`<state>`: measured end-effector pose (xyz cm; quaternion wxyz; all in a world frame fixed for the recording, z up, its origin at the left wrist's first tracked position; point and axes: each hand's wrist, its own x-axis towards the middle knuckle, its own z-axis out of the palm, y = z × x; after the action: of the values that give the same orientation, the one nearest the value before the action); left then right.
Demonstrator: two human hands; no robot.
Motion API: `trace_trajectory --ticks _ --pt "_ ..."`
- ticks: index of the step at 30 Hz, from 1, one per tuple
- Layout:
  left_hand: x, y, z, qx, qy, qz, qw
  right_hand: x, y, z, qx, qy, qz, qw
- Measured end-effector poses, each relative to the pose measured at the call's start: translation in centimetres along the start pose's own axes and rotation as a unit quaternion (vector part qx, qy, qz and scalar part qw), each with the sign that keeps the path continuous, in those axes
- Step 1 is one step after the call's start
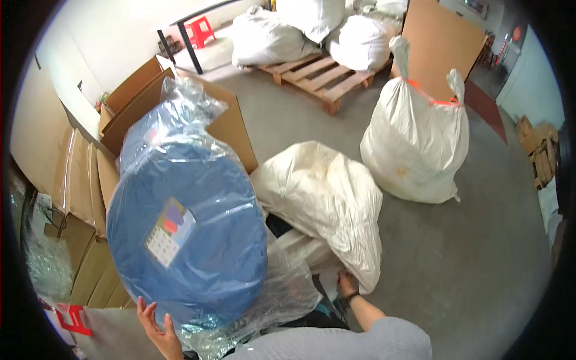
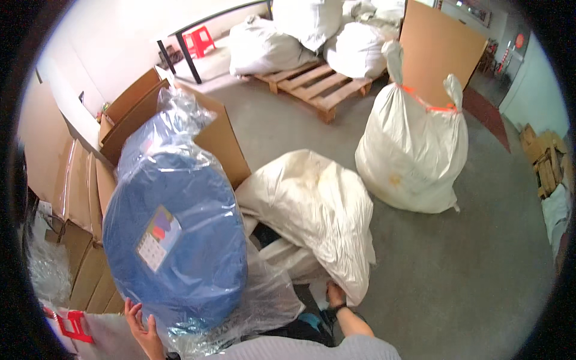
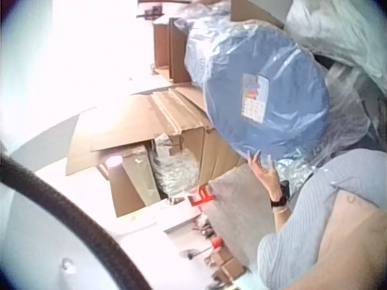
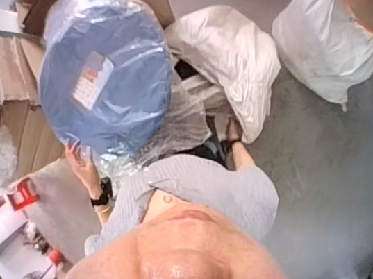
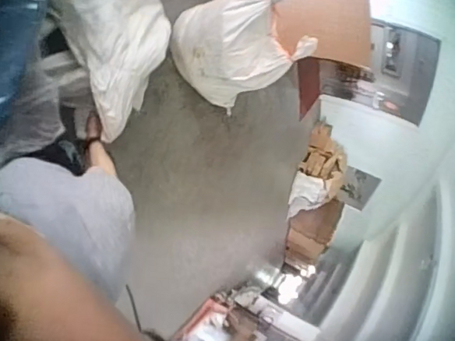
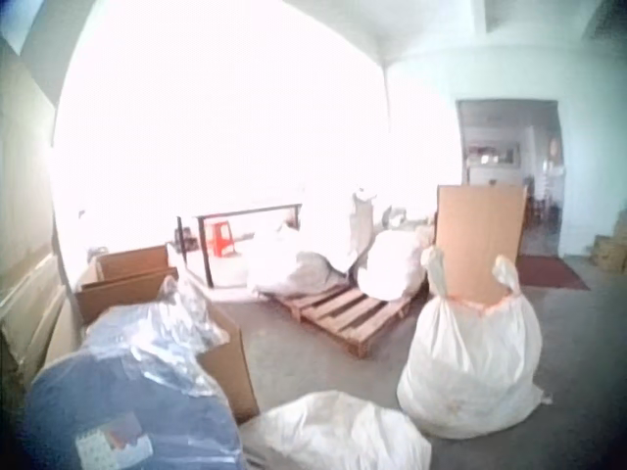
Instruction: The person repeatedly takes blue circular cushions wrapped in clear plastic from a large white sack and places them into a cardboard box. The person handles the cushions by hand, occasionally adjusting the plastic wrapping or checking the label before moving them to the box.
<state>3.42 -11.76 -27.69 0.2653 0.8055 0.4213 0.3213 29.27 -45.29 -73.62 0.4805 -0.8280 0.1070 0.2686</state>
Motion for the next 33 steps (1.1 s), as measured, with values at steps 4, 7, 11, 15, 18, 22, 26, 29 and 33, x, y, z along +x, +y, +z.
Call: trace_trajectory --ticks 4,7,11,15,18,22,26,29,33 --pt "1.0 2.0 0.9 -0.058 -0.090 0.046 0.993 -6.1 -8.4 -7.7 -0.112 -0.284 -0.151 0.940" --pt "1.1 3.8 0.6 -0.057 -0.140 0.094 0.984 -12.4 -22.2 -11.4 -0.171 -0.380 -0.160 0.895" --pt "3.8 5.3 2.9 -0.108 -0.205 0.170 0.958 -18.4 -30.8 -11.9 0.122 -0.335 -0.346 0.868" --pt "3.6 4.9 2.4 -0.120 -0.161 0.227 0.953 -21.1 -38.8 -7.5 0.195 -0.480 -0.342 0.784" --pt "3.4 4.8 1.6 -0.121 -0.084 0.284 0.947 -23.7 -42.3 -4.3 0.182 -0.561 -0.380 0.713" --pt "3.7 3.0 1.1 -0.097 -0.015 0.358 0.929 -25.3 -42.9 -0.5 0.099 -0.644 -0.392 0.650" --pt "3.2 1.8 0.3 -0.040 0.028 0.395 0.918 -26.5 -42.7 2.0 0.157 -0.634 -0.348 0.672" --pt "2.4 1.6 -0.6 0.004 0.072 0.387 0.919 -27.5 -44.3 3.5 0.229 -0.633 -0.287 0.681" --pt "1.9 0.9 -0.7 -0.001 0.094 0.381 0.920 -28.6 -45.4 3.9 0.134 -0.576 -0.378 0.713"
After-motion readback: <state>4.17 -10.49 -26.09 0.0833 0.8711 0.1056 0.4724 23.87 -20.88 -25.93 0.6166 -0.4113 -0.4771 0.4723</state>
